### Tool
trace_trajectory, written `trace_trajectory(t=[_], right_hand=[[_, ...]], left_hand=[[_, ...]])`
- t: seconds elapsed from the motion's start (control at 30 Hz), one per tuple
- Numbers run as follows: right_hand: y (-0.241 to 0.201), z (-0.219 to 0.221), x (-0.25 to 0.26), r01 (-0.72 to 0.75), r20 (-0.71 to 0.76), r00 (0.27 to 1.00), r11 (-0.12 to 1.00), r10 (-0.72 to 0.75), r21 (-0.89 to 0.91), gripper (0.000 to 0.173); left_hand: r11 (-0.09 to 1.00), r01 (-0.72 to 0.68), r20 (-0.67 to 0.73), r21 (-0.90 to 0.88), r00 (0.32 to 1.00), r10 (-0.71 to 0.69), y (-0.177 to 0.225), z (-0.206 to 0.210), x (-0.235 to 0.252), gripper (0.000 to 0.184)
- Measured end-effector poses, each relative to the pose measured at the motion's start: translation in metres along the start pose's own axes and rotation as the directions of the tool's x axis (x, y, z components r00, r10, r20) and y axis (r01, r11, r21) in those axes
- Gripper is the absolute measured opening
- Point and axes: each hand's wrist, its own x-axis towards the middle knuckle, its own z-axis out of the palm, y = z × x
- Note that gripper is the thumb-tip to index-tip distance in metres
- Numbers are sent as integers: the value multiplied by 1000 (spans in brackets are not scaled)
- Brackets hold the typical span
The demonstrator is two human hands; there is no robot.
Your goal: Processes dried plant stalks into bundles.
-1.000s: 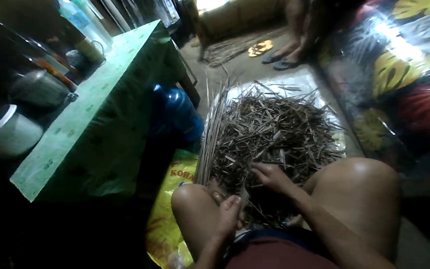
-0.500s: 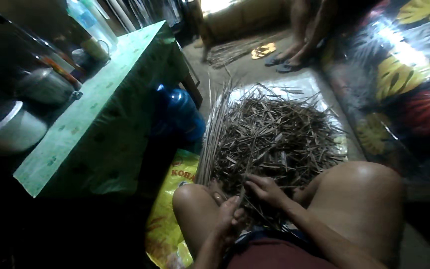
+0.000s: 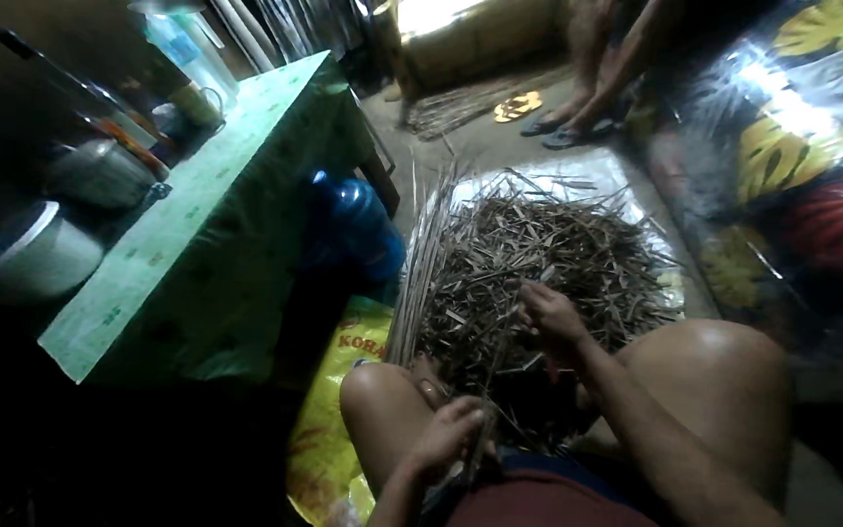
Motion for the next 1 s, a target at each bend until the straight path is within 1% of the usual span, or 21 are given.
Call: trace_trajectory(t=[0.03,0.1,0.17,0.23,0.3,0.33,0.4,0.47,0.53,0.57,0.6,0.7,0.8,0.87,0.93,1.0], right_hand=[[-4,5,-1,9,14,1000,1000,-9,-4,34],[-14,15,-5,52,50,998,997,-49,-54,34],[-23,24,-9,134,117,986,986,-122,-102,35],[-32,29,-16,197,195,967,967,-165,-161,39],[-35,29,-27,251,238,952,935,-192,-252,44],[-32,29,-33,276,252,946,915,-204,-294,43],[-20,26,-49,322,292,933,855,-212,-407,41],[0,27,-64,344,337,923,793,-187,-503,45],[19,31,-75,332,378,918,759,-123,-561,48],[24,32,-77,303,380,921,758,-79,-578,44],[28,33,-76,287,366,928,756,-68,-589,37],[29,26,-67,324,338,932,723,-133,-610,23],[25,13,-57,375,338,923,642,-186,-669,22],[22,8,-53,372,341,925,574,-167,-729,24],[16,5,-50,374,359,925,489,-129,-788,25],[11,3,-49,386,378,920,426,-109,-818,25]], left_hand=[[998,-49,5,32,999,49,3,0,6,34],[985,-168,-19,48,985,169,15,3,18,32],[963,-268,-85,27,959,269,31,11,28,26],[939,-343,-192,20,920,341,44,17,36,23],[908,-417,-301,39,862,409,50,16,43,25],[895,-443,-344,52,834,432,51,14,45,27],[880,-473,-392,35,804,447,50,8,48,30],[879,-475,-437,-24,796,418,50,9,49,30],[871,-490,-442,-45,791,422,45,10,50,32],[867,-497,-439,-43,789,430,43,10,51,32],[863,-503,-434,-39,787,439,39,11,53,31],[856,-517,-384,3,790,479,30,7,50,31],[858,-513,-343,34,800,492,22,4,42,31],[888,-459,-351,41,825,443,17,6,34,34],[939,-327,-356,107,870,343,15,15,27,40],[966,-202,-310,163,919,245,16,27,20,39]])
